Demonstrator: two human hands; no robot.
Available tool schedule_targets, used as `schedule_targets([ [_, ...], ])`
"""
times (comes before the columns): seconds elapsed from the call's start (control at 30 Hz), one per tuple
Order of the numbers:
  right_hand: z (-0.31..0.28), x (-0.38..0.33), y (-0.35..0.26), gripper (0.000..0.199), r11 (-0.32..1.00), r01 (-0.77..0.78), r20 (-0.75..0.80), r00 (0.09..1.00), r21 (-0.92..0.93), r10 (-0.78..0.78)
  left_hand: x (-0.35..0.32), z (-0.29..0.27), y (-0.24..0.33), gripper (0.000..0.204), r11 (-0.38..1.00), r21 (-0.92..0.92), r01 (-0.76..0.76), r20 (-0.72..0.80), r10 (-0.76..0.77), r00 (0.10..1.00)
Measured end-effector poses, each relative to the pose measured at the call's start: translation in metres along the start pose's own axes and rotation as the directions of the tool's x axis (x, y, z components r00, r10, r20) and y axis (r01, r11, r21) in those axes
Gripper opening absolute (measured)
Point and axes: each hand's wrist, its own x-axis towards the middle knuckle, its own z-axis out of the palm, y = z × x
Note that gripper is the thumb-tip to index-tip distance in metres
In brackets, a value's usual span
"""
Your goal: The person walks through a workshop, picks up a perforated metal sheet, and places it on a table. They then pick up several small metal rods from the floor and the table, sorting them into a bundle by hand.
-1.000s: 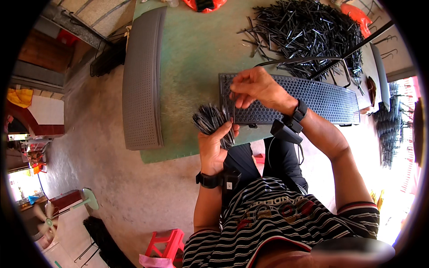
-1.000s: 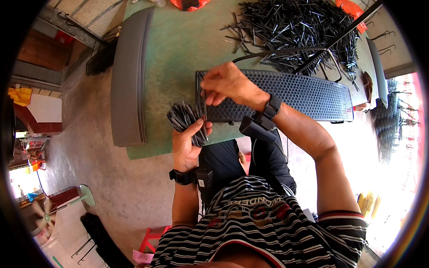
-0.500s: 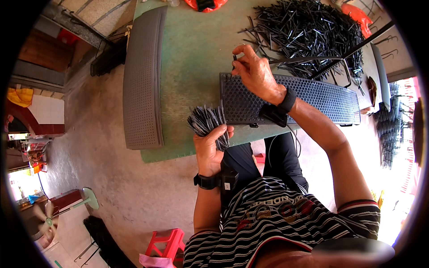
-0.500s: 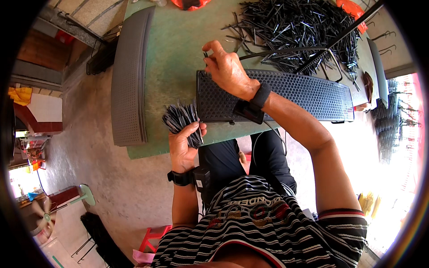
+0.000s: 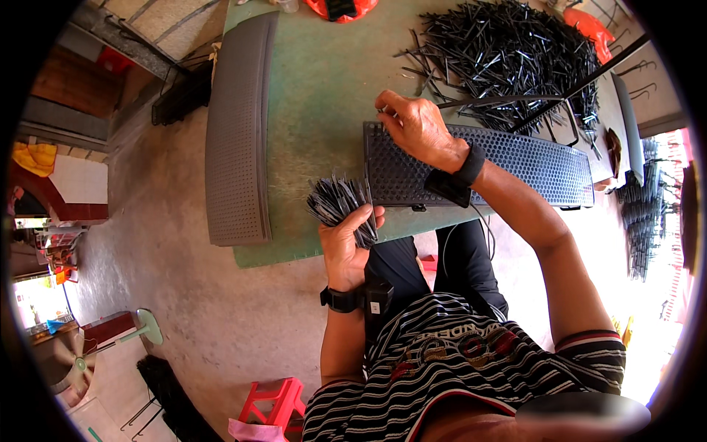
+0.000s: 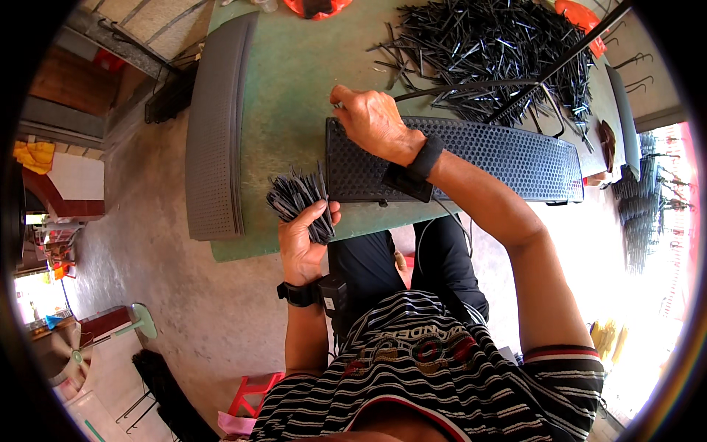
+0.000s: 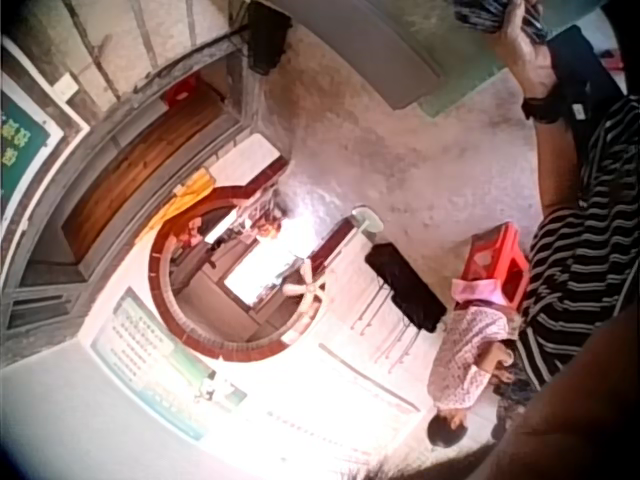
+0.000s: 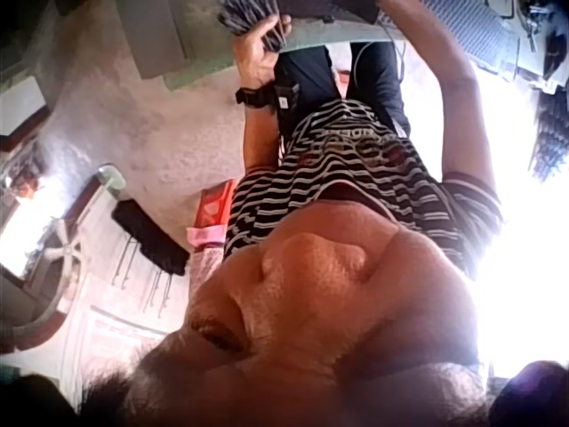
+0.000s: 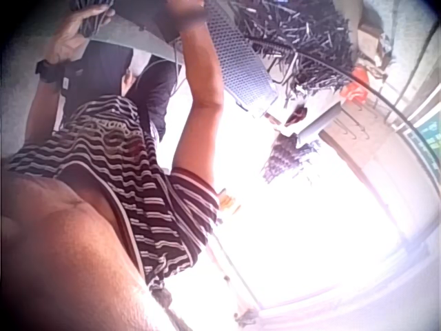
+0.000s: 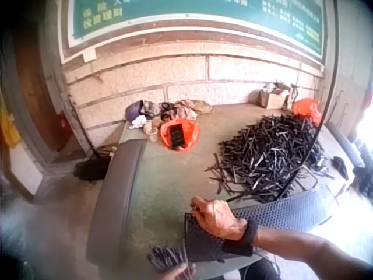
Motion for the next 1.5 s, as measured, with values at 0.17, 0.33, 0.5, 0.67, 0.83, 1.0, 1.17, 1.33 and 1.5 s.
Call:
schedule_targets([
  [0.17,0.004,-0.007,0.006,0.013,0.997,0.065,-0.038,0.997,-0.043,-0.066,-0.001,-0.002,-0.001,0.017,1.0,0.005,0.018,0.003,-0.018,1.0],
  [0.33,-0.003,-0.015,-0.007,0.02,0.954,-0.219,0.142,0.971,0.206,0.192,-0.001,-0.002,-0.002,0.018,0.998,0.017,0.06,0.026,-0.061,0.998],
  [0.5,-0.013,-0.029,-0.022,0.022,0.511,-0.664,0.611,0.733,0.545,0.301,-0.006,0.012,-0.005,0.018,0.997,-0.041,0.059,0.082,-0.056,0.995],
  [0.67,-0.029,-0.015,-0.028,0.02,0.608,-0.478,0.306,0.877,0.633,0.37,-0.002,0.007,-0.006,0.018,1.0,-0.012,-0.005,0.045,0.005,0.999],
  [0.83,-0.014,-0.031,-0.028,0.029,0.609,-0.624,0.525,0.769,0.489,0.366,0.0,0.009,-0.007,0.018,0.998,-0.058,-0.02,0.006,0.02,1.0],
  [1.0,-0.007,-0.046,-0.031,0.025,0.479,-0.772,0.699,0.61,0.418,0.373,-0.001,0.011,-0.009,0.018,0.998,-0.039,-0.05,0.062,0.053,0.997],
  [1.17,-0.008,-0.045,-0.027,0.02,0.259,-0.831,0.752,0.555,0.491,0.354,-0.003,0.01,-0.004,0.019,1.0,-0.026,-0.001,0.131,0.005,0.991],
  [1.33,-0.005,-0.043,-0.025,0.017,0.237,-0.815,0.723,0.579,0.529,0.375,-0.001,0.006,-0.005,0.02,1.0,0.011,0.009,0.139,-0.01,0.99],
  [1.5,-0.014,-0.024,-0.029,0.017,0.443,-0.592,0.447,0.803,0.673,0.394,0.0,0.004,-0.001,0.023,0.999,0.028,0.021,0.055,-0.022,0.998],
])
